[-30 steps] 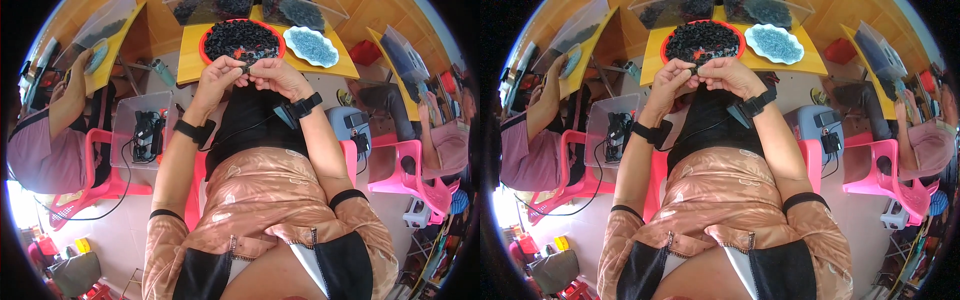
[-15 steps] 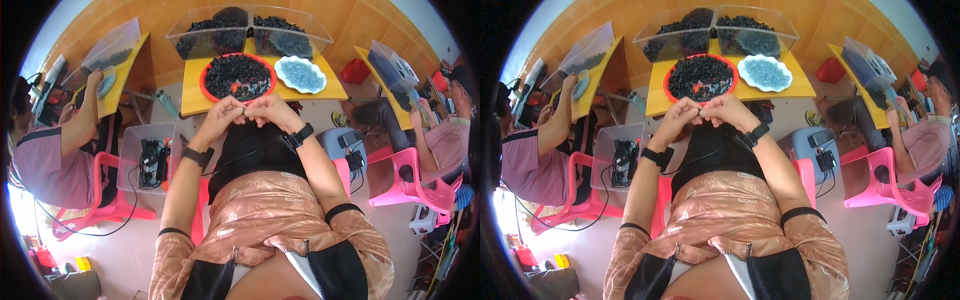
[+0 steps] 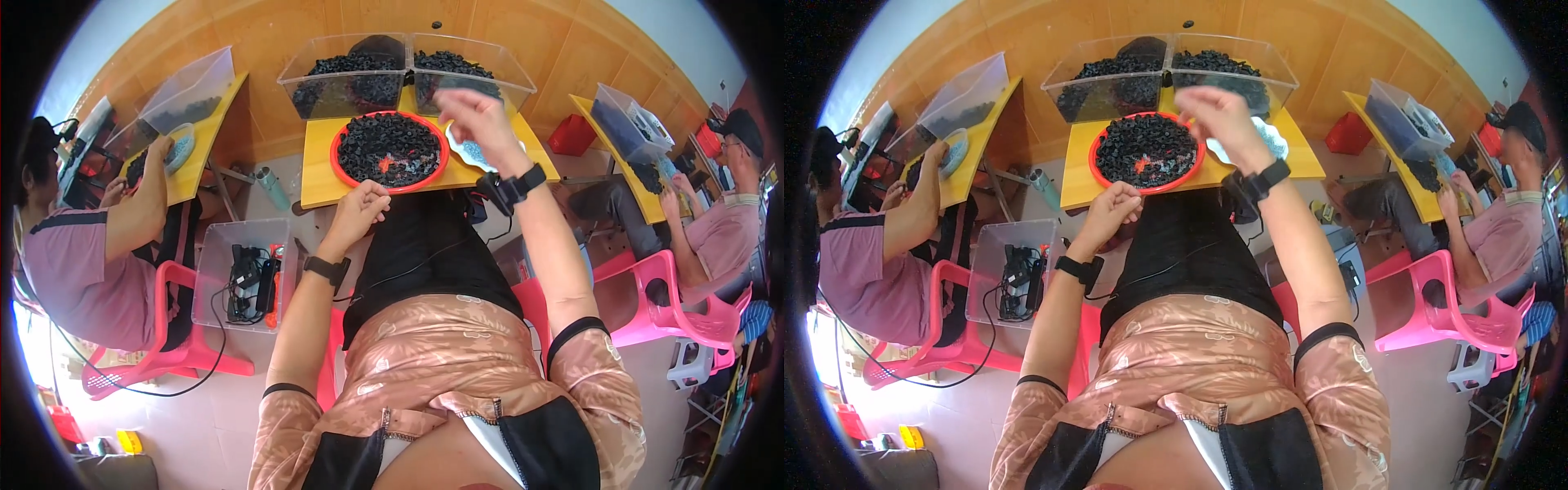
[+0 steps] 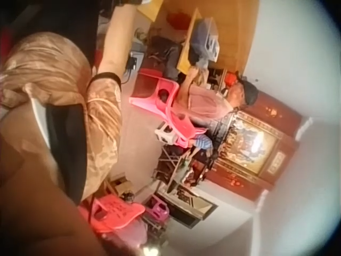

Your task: The person assembles small plastic parts by repeatedly picking components from trays on the table and fitting them together by hand.

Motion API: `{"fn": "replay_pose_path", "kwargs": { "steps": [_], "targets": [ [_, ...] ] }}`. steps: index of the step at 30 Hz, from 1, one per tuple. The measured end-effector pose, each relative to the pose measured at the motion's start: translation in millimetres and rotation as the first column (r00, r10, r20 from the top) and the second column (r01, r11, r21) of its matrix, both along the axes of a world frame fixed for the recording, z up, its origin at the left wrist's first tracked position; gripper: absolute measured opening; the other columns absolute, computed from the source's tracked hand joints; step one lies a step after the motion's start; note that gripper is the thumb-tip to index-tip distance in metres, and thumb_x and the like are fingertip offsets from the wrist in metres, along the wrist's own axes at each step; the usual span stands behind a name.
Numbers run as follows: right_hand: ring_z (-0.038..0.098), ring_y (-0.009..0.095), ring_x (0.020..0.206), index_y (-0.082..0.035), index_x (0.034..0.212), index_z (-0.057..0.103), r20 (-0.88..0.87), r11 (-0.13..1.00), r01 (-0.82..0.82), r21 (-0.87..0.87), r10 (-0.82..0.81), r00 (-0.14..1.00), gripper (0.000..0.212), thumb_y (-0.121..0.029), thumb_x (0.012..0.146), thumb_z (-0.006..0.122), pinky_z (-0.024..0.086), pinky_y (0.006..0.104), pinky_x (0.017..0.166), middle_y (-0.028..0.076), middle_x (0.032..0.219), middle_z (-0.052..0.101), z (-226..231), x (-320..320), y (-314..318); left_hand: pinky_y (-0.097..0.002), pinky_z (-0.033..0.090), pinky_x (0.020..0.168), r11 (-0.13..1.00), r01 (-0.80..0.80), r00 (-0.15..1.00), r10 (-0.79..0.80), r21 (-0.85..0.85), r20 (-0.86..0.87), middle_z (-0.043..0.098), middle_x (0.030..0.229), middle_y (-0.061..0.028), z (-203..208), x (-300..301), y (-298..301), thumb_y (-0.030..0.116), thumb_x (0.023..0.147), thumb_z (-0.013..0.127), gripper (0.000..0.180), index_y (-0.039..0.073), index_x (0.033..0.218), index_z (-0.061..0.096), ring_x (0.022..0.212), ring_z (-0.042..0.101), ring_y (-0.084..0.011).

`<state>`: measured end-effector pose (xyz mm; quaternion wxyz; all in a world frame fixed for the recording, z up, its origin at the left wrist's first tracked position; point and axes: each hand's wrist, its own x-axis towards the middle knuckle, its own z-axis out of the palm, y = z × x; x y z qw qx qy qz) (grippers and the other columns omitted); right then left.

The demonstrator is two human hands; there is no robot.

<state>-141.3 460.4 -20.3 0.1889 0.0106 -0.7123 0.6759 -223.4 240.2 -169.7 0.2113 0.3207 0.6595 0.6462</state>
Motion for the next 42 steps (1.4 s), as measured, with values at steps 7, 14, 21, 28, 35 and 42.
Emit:
{"fn": "replay_pose_path", "kwargs": {
  "steps": [7, 14, 21, 28, 35, 42],
  "targets": [
    [0.049, 0.003, 0.047, -0.001, 0.092, 0.065, 0.289, 0.996, -0.086, -0.028, 0.091, 0.953, 0.019, -0.018, 0.084, 0.063, 0.038, 0.0159, 0.044, 0.001, 0.069, 0.061, -83.7, 31.5, 0.6, -0.0222, 0.046, 0.054, 0.996, -0.087, 0.981, 0.083, -0.016, -0.176, 0.059, 0.07, -0.005, -3.7, 0.4, 2.7, 0.006, 0.083, 0.055, 0.007, 0.0, 0.087, 0.057, 0.059, 0.057, -0.0091],
    [0.047, 0.002, 0.049, -0.005, 0.095, 0.064, 0.398, 0.977, 0.031, -0.21, 0.056, 0.916, 0.018, -0.02, 0.086, 0.061, 0.037, 0.0147, 0.047, -0.002, 0.069, 0.06, -115.7, 44.0, 38.3, -0.0245, 0.046, 0.055, 0.975, -0.158, 0.919, 0.088, -0.154, -0.384, 0.058, 0.063, -0.0053, 8.0, 2.7, 0.5, -0.001, 0.077, 0.049, 0.012, 0.0, 0.086, 0.057, 0.058, 0.058, -0.0119],
    [0.047, 0.001, 0.05, -0.004, 0.099, 0.064, 0.436, 0.957, 0.085, -0.276, 0.045, 0.899, 0.021, -0.021, 0.086, 0.061, 0.037, 0.0144, 0.048, -0.003, 0.069, 0.059, -128.2, 52.8, 49.1, -0.0203, 0.044, 0.053, 0.968, -0.127, 0.948, 0.054, -0.216, -0.315, 0.06, 0.076, -0.0045, 7.5, 4.2, -0.5, -0.005, 0.078, 0.042, 0.023, 0.001, 0.094, 0.057, 0.065, 0.055, -0.0079],
    [0.047, 0.001, 0.051, -0.004, 0.1, 0.064, 0.431, 0.953, 0.093, -0.287, 0.042, 0.901, 0.022, -0.022, 0.086, 0.061, 0.037, 0.0144, 0.049, -0.003, 0.07, 0.059, -125.7, 57.0, 53.2, -0.0189, 0.043, 0.055, 0.965, -0.132, 0.968, 0.077, -0.225, -0.238, 0.059, 0.075, -0.0032, 7.5, 5.9, -0.5, -0.006, 0.079, 0.041, 0.023, 0.002, 0.094, 0.057, 0.066, 0.054, -0.0064],
    [0.046, 0.002, 0.053, -0.003, 0.102, 0.063, 0.411, 0.917, 0.134, -0.376, 0.035, 0.911, 0.024, -0.022, 0.087, 0.06, 0.038, 0.0159, 0.051, -0.004, 0.071, 0.058, -118.2, 61.1, 62.1, -0.0238, 0.047, 0.059, 0.97, -0.174, 0.947, 0.117, -0.17, -0.299, 0.061, 0.067, -0.0074, 3.0, 2.8, 3.9, -0.007, 0.076, 0.043, 0.021, 0.0, 0.089, 0.058, 0.062, 0.059, -0.0123],
    [0.047, 0.002, 0.053, -0.003, 0.102, 0.063, 0.378, 0.88, 0.138, -0.454, 0.051, 0.924, 0.026, -0.023, 0.086, 0.061, 0.038, 0.0148, 0.05, -0.002, 0.073, 0.06, -121.7, 61.3, 66.3, -0.0256, 0.048, 0.06, 0.95, -0.203, 0.916, 0.098, -0.239, -0.39, 0.061, 0.067, -0.0085, 13.8, 2.7, 4.2, -0.007, 0.076, 0.045, 0.02, 0.0, 0.088, 0.058, 0.063, 0.062, -0.0149]
  ]
}}
